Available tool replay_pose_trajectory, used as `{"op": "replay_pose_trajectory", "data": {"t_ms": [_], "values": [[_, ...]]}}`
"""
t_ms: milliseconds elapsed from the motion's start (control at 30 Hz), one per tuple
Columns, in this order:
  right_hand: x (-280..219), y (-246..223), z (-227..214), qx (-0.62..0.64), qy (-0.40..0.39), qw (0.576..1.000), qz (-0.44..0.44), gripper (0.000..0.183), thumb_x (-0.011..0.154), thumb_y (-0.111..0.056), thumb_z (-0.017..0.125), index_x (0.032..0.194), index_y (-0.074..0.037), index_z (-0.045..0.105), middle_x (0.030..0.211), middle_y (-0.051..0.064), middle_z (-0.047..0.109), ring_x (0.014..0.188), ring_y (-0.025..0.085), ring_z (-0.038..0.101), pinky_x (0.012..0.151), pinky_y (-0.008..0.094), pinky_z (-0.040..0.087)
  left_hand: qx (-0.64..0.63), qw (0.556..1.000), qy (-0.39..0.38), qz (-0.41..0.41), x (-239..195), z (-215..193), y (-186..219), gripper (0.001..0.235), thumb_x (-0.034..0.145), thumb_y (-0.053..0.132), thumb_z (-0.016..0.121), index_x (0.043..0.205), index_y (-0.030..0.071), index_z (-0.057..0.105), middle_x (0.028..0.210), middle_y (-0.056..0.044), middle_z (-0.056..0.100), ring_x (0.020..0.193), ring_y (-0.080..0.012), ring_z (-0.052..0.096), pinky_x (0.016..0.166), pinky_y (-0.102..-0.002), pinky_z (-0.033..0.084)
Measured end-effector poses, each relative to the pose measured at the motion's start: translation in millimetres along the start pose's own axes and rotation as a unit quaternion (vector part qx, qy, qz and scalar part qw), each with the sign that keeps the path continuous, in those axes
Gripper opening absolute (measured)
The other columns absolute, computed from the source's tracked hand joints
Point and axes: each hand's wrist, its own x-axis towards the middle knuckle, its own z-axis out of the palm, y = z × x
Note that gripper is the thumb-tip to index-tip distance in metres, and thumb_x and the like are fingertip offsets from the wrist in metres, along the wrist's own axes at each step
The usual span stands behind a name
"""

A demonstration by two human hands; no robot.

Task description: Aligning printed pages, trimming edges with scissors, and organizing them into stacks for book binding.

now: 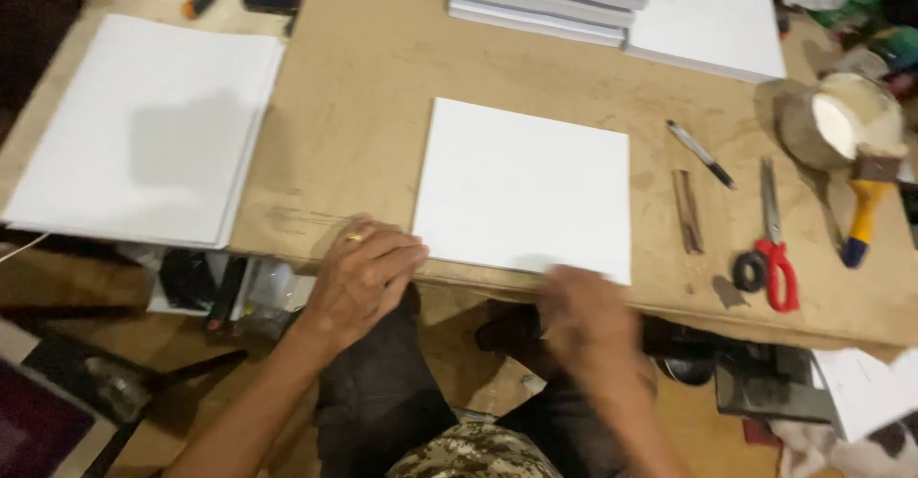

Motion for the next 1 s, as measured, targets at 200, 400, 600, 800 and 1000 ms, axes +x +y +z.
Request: {"op": "replay_pose_trajectory", "data": {"t_ms": [200, 400, 600, 800, 1000], "values": [[48.3, -46.9, 77.5, 0.106, 0.025, 0.991, -0.076, 0.025, 0.102, -0.014, 0.053, 0.112, -0.003, 0.073, 0.099, 0.015, 0.073, 0.098, 0.035, 0.072, 0.091, 0.043, 0.057, 0.023, 0.998, -0.022, -0.060, -12.1, 6.4, -4.3, 0.013, 0.088, 0.021, 0.077, 0.100, 0.024, 0.080, 0.104, 0.005, 0.075, 0.103, -0.0226, 0.069, 0.107, -0.050, 0.043], [1.8, 35.5, 7.2, 0.151, -0.025, 0.988, -0.035, 0.033, 0.083, 0.000, 0.068, 0.115, -0.006, 0.074, 0.103, 0.015, 0.075, 0.102, 0.040, 0.071, 0.094, 0.050, 0.057, 0.050, 0.994, -0.038, -0.095, -8.6, 7.3, -0.9, 0.014, 0.085, 0.022, 0.080, 0.099, 0.026, 0.081, 0.101, 0.008, 0.076, 0.104, -0.0222, 0.070, 0.107, -0.054, 0.046], [-14.7, 78.5, -45.5, -0.017, 0.042, 0.994, 0.097, 0.015, 0.083, 0.001, 0.078, 0.093, -0.009, 0.080, 0.085, 0.009, 0.077, 0.087, 0.033, 0.073, 0.086, 0.042, 0.062, 0.087, 0.995, -0.024, -0.048, 2.2, 8.6, 5.1, 0.020, 0.078, 0.033, 0.083, 0.094, 0.022, 0.079, 0.097, 0.002, 0.076, 0.104, -0.0256, 0.072, 0.100, -0.048, 0.051], [2.5, 148.3, -39.8, -0.163, 0.067, 0.960, 0.219, 0.037, 0.100, -0.022, 0.074, 0.123, 0.007, 0.070, 0.100, 0.031, 0.070, 0.098, 0.050, 0.068, 0.088, 0.058, 0.053, -0.017, 0.993, -0.113, 0.029, 47.1, 44.1, 39.5, 0.018, 0.085, 0.015, 0.078, 0.103, 0.016, 0.079, 0.106, -0.009, 0.076, 0.110, -0.0360, 0.071, 0.096, -0.059, 0.055], [46.8, 140.9, -55.5, -0.036, -0.118, 0.840, 0.529, 0.081, 0.084, -0.040, 0.082, 0.156, -0.021, 0.050, 0.117, 0.014, 0.073, 0.116, 0.037, 0.066, 0.092, 0.055, 0.053, -0.026, 0.991, -0.131, 0.011, 50.9, 91.7, 21.5, 0.016, 0.093, 0.022, 0.070, 0.107, 0.016, 0.076, 0.115, -0.006, 0.072, 0.121, -0.0368, 0.065, 0.102, -0.062, 0.048]]}}
